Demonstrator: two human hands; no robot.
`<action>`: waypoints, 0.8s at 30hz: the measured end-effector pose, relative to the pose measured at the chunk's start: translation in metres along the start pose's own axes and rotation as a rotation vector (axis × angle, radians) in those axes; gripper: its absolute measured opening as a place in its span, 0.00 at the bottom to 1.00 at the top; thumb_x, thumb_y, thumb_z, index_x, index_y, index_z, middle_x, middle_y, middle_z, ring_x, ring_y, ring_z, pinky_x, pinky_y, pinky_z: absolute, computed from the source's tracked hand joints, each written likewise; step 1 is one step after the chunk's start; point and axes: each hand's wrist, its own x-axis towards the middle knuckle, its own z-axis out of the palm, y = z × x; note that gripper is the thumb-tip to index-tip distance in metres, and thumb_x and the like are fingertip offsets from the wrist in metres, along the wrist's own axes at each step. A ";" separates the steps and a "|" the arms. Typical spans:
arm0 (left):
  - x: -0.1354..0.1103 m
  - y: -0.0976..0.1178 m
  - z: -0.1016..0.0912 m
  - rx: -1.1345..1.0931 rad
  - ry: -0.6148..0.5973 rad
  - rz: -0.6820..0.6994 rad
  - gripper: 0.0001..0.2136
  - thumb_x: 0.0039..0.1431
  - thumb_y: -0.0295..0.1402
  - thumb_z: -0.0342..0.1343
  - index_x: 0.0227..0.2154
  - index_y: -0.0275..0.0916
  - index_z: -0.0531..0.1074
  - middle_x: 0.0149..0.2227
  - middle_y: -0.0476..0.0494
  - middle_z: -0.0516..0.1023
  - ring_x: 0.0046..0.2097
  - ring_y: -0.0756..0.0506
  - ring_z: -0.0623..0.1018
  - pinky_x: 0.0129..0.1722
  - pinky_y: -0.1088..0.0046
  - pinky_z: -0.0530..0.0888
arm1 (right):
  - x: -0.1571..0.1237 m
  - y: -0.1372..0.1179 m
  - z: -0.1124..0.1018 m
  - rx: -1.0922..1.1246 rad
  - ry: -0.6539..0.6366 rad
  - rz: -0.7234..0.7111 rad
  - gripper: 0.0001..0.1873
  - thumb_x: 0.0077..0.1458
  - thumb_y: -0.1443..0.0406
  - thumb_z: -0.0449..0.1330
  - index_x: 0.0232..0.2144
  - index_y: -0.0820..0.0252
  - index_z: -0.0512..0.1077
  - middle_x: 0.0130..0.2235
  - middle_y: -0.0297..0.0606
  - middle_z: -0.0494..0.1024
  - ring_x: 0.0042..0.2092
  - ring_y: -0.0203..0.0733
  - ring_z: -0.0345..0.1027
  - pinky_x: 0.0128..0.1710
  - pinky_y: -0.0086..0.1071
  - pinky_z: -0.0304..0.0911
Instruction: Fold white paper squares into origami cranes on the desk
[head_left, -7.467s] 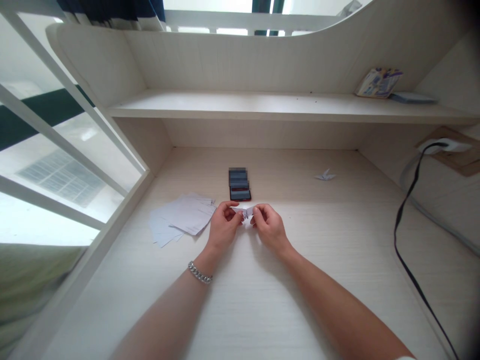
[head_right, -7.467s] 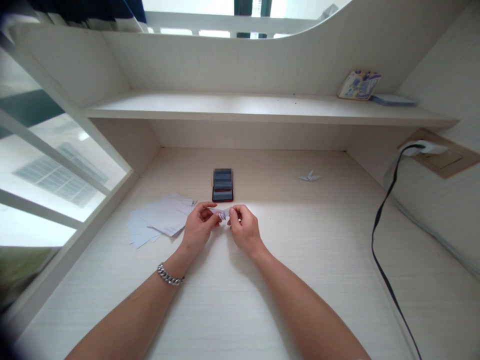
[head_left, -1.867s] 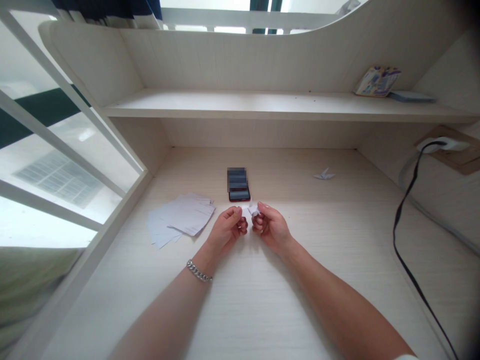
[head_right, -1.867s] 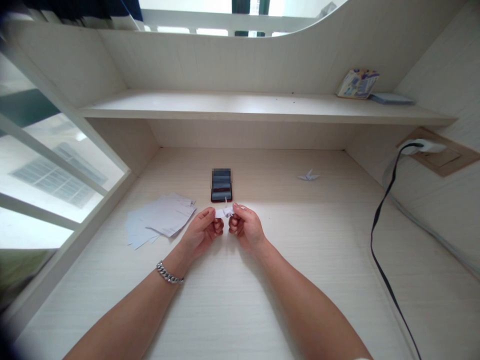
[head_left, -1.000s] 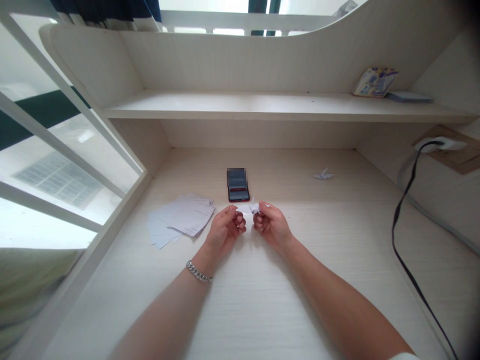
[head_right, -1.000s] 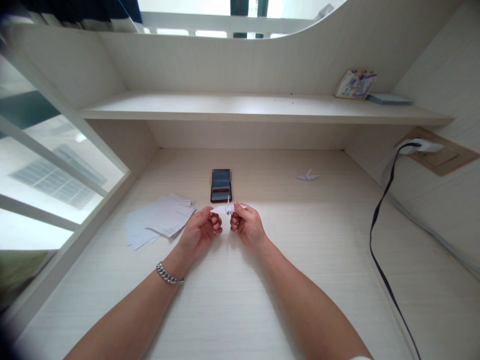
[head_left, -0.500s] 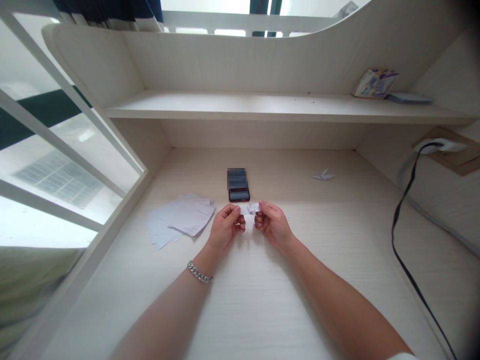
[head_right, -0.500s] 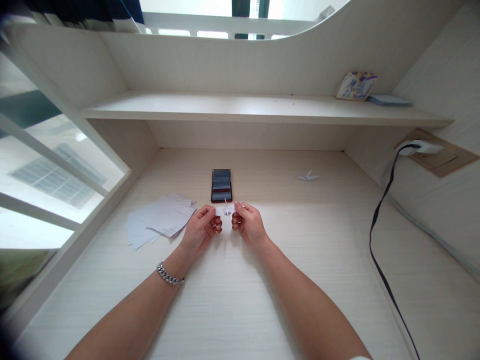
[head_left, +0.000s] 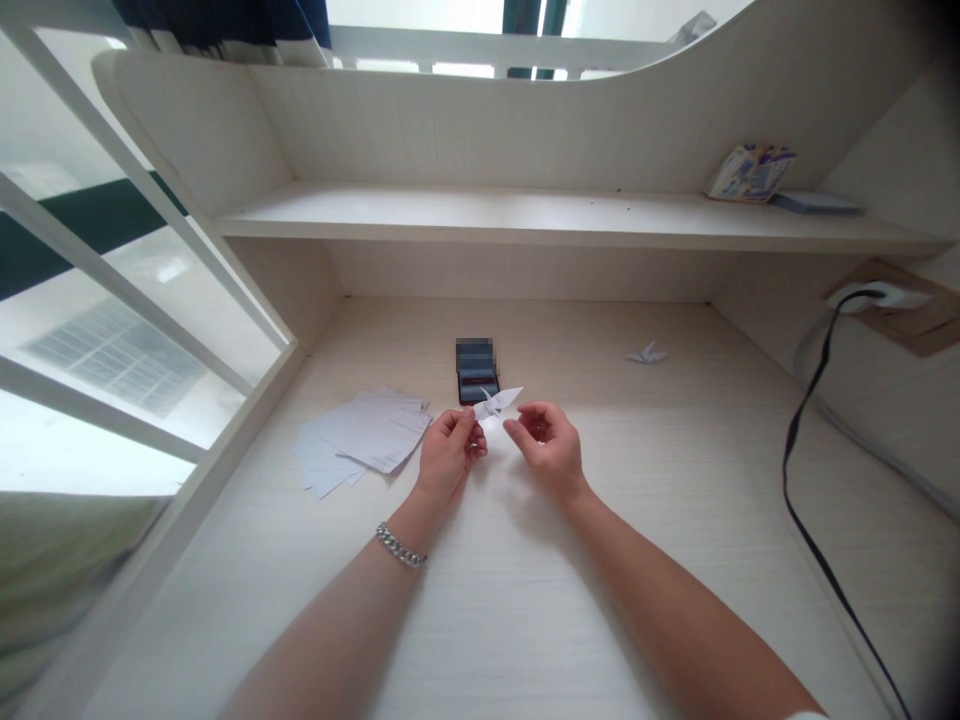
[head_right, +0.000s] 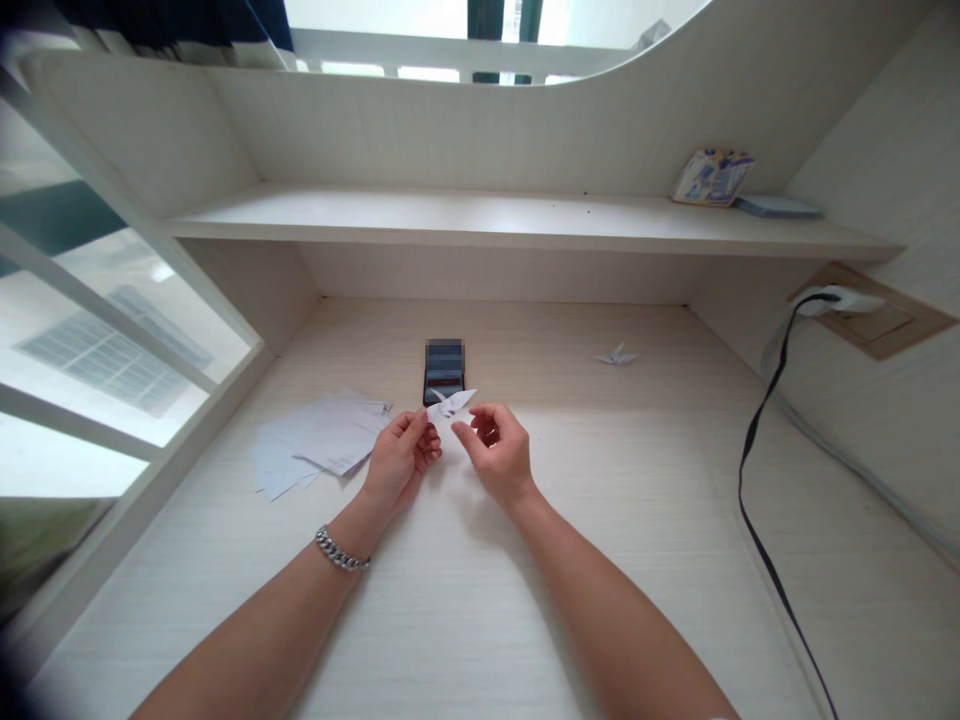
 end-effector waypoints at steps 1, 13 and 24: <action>0.000 -0.001 0.000 0.008 -0.003 0.004 0.15 0.47 0.42 0.60 0.25 0.36 0.63 0.23 0.52 0.69 0.23 0.55 0.69 0.23 0.80 0.65 | -0.002 -0.001 0.002 -0.039 -0.015 -0.020 0.13 0.40 0.60 0.66 0.31 0.55 0.71 0.27 0.33 0.70 0.25 0.35 0.59 0.25 0.30 0.57; 0.000 -0.004 -0.002 0.101 -0.078 0.018 0.13 0.45 0.38 0.62 0.27 0.34 0.68 0.24 0.49 0.71 0.25 0.53 0.70 0.25 0.77 0.68 | -0.002 0.004 0.004 -0.150 -0.012 -0.060 0.06 0.48 0.61 0.60 0.29 0.55 0.73 0.29 0.34 0.73 0.25 0.36 0.61 0.25 0.30 0.57; -0.001 -0.002 -0.002 0.198 -0.132 0.035 0.09 0.46 0.35 0.62 0.27 0.35 0.70 0.23 0.49 0.71 0.25 0.53 0.70 0.25 0.78 0.67 | 0.003 0.004 -0.006 -0.200 0.073 -0.029 0.06 0.49 0.60 0.59 0.28 0.56 0.72 0.28 0.34 0.73 0.27 0.36 0.63 0.28 0.29 0.58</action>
